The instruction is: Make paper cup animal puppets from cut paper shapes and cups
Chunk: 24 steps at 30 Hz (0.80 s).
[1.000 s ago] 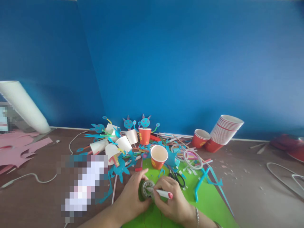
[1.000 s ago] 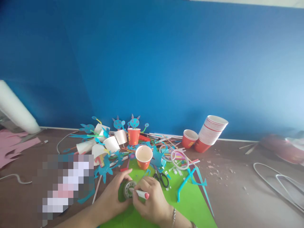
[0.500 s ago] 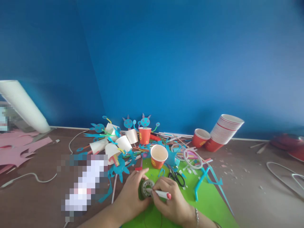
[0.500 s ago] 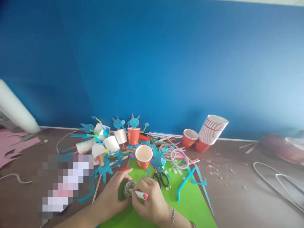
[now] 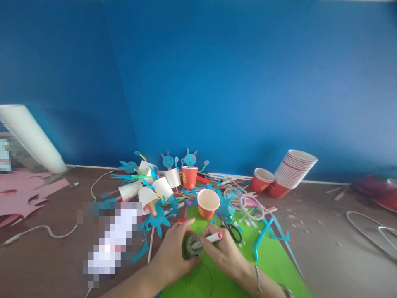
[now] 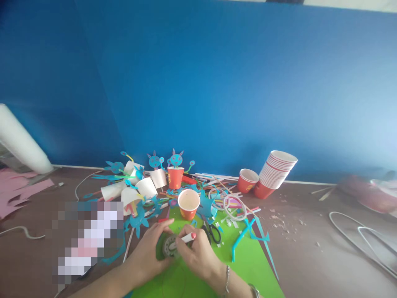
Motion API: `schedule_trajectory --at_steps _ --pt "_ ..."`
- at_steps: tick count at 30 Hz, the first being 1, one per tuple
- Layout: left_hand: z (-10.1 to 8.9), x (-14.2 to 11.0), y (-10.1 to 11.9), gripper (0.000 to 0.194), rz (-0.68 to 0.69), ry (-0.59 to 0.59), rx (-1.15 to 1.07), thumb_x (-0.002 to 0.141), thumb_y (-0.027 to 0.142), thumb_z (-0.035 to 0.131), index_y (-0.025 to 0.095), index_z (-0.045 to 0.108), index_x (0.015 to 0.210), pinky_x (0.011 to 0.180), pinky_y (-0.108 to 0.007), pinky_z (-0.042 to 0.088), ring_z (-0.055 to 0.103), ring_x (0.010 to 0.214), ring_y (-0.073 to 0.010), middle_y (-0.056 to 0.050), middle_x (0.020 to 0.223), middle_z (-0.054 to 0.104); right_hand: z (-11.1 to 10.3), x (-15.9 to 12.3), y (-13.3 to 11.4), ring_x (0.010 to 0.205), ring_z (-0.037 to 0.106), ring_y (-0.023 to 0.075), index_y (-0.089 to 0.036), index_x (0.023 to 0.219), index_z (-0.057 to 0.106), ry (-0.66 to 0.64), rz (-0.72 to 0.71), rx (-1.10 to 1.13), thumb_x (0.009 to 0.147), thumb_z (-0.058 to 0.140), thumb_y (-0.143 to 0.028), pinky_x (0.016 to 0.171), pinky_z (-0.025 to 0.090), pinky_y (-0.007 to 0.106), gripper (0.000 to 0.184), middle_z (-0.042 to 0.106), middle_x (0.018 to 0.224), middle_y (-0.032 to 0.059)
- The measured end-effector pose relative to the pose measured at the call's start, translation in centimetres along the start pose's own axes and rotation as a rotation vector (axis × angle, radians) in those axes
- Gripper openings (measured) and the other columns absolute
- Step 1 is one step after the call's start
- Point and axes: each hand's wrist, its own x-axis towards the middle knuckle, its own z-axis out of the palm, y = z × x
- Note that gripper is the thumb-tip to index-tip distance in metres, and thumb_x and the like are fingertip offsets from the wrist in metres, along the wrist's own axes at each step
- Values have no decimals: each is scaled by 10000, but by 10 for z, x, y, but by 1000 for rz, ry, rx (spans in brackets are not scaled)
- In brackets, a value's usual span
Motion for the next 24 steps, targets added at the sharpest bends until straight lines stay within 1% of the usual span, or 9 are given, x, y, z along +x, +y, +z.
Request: schedule_trajectory --at_steps 2,4,7,10,13,15,18,20,24 --pt "0 0 -1 762 -8 -2 2 611 158 665 183 411 1329 979 -443 385 500 1104 -298 -101 1123 588 -1 6 -4 534 399 104 -187 649 479 -26 36 2 777 499 -201 499 339 220 131 449 566 -44" --pt "-1 0 0 777 -9 -4 -3 604 148 660 183 404 1336 1000 -446 366 491 1123 -300 -104 1139 587 -3 13 -10 531 422 101 -183 643 481 -57 66 -75 751 498 -172 500 341 213 110 470 561 -42" --pt "-2 0 1 805 -35 4 -21 582 144 675 183 403 1339 1014 -449 356 489 1132 -306 -106 1156 581 -5 26 -23 524 451 98 -174 639 516 -136 99 -348 733 500 -157 483 328 202 97 527 568 -25" --pt "-1 -1 0 816 -52 25 -34 586 166 695 212 400 1345 998 -444 379 493 1131 -308 -98 1148 578 -7 37 -36 492 447 97 -160 645 578 -244 101 -638 759 499 -211 450 294 206 148 573 565 1" --pt "1 -1 -5 824 -26 52 -34 593 183 716 235 398 1351 994 -441 394 499 1135 -308 -100 1167 575 -7 46 -48 448 448 114 -142 606 620 -297 104 -755 761 500 -265 414 259 226 232 593 522 41" --pt "3 -1 -8 818 3 90 -23 587 191 729 225 413 1341 998 -450 398 503 1144 -316 -112 1189 575 -5 49 -58 448 484 134 -131 610 647 -335 90 -822 748 497 -258 407 254 235 240 624 533 72" --pt "6 0 -11 716 51 148 -2 575 206 751 218 506 1248 995 -464 411 521 1137 -330 -113 1180 599 -2 50 -73 520 580 183 -118 656 683 -397 38 -917 720 499 -213 431 283 246 217 687 619 121" --pt "5 0 -9 634 81 160 12 572 204 761 223 562 1174 994 -474 416 527 1138 -338 -108 1178 612 1 49 -82 594 632 221 -116 695 699 -435 -3 -966 711 498 -193 457 316 254 217 717 688 144" --pt "1 2 1 620 113 145 6 578 203 777 233 587 1168 1009 -500 406 521 1160 -347 -101 1163 635 5 45 -92 683 678 269 -103 847 708 -470 -53 -1028 729 488 -179 501 378 277 260 738 775 166"
